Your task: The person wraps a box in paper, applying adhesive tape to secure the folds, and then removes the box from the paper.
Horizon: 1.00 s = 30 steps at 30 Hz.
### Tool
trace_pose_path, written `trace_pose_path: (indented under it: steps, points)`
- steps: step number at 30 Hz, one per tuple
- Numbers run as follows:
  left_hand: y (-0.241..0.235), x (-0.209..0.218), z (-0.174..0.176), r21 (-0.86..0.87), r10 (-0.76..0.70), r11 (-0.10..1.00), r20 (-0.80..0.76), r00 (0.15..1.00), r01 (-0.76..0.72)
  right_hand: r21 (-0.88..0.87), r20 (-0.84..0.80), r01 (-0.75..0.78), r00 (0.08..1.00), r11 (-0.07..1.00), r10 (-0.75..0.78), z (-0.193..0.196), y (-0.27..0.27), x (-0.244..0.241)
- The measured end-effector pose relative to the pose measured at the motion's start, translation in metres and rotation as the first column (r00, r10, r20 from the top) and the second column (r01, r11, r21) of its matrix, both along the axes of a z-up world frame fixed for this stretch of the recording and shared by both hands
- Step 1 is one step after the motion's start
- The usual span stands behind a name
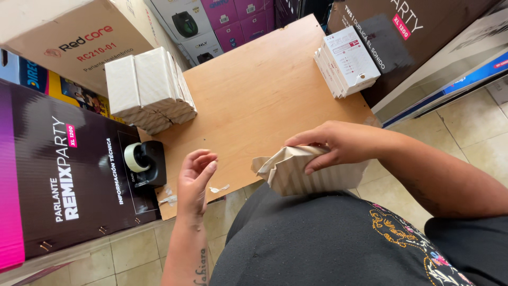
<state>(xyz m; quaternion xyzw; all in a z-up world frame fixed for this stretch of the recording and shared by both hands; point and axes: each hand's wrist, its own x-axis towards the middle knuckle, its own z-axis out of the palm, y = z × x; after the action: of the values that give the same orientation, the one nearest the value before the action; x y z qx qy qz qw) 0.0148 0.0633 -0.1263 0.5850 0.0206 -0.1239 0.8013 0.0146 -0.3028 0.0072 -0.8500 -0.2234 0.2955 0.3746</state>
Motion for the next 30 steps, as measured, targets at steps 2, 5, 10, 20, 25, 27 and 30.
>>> trace_pose_path:
  steps: [2, 5, 10, 20, 25, 27, 30]
  points:
    - [0.014, 0.001, -0.017, 0.200, 0.179, 0.961, 0.072, 0.981, -0.190, -0.022, -0.033, 0.085, 0.996, 0.996, -0.085, 0.000, -0.004, -0.002]
    - [0.021, -0.002, -0.034, 0.183, 0.285, 0.942, -0.001, 0.958, -0.280, -0.029, -0.072, 0.107, 0.991, 0.994, -0.109, -0.012, -0.009, -0.001]
    - [0.043, -0.011, -0.083, 0.245, 0.456, 0.860, 0.024, 0.890, -0.447, 0.018, -0.083, 0.136, 0.987, 0.991, -0.134, -0.027, -0.010, 0.000]
    - [0.110, -0.086, -0.256, 0.929, 0.571, 0.188, 0.161, 0.805, -0.319, 0.077, -0.136, 0.197, 0.973, 0.977, -0.186, -0.042, -0.017, 0.008]
    - [0.111, -0.092, -0.268, 0.910, 0.440, 0.004, 0.371, 0.818, -0.414, 0.099, -0.125, 0.162, 0.981, 0.982, -0.149, -0.047, -0.012, 0.011]
    - [0.110, -0.090, -0.265, 0.870, 0.401, -0.016, 0.457, 0.794, -0.492, 0.111, -0.125, 0.161, 0.981, 0.981, -0.147, -0.046, -0.010, 0.014]
    - [0.108, -0.085, -0.259, 0.826, 0.366, 0.120, 0.479, 0.798, -0.551, 0.098, -0.172, 0.158, 0.975, 0.982, -0.140, -0.047, -0.009, 0.016]
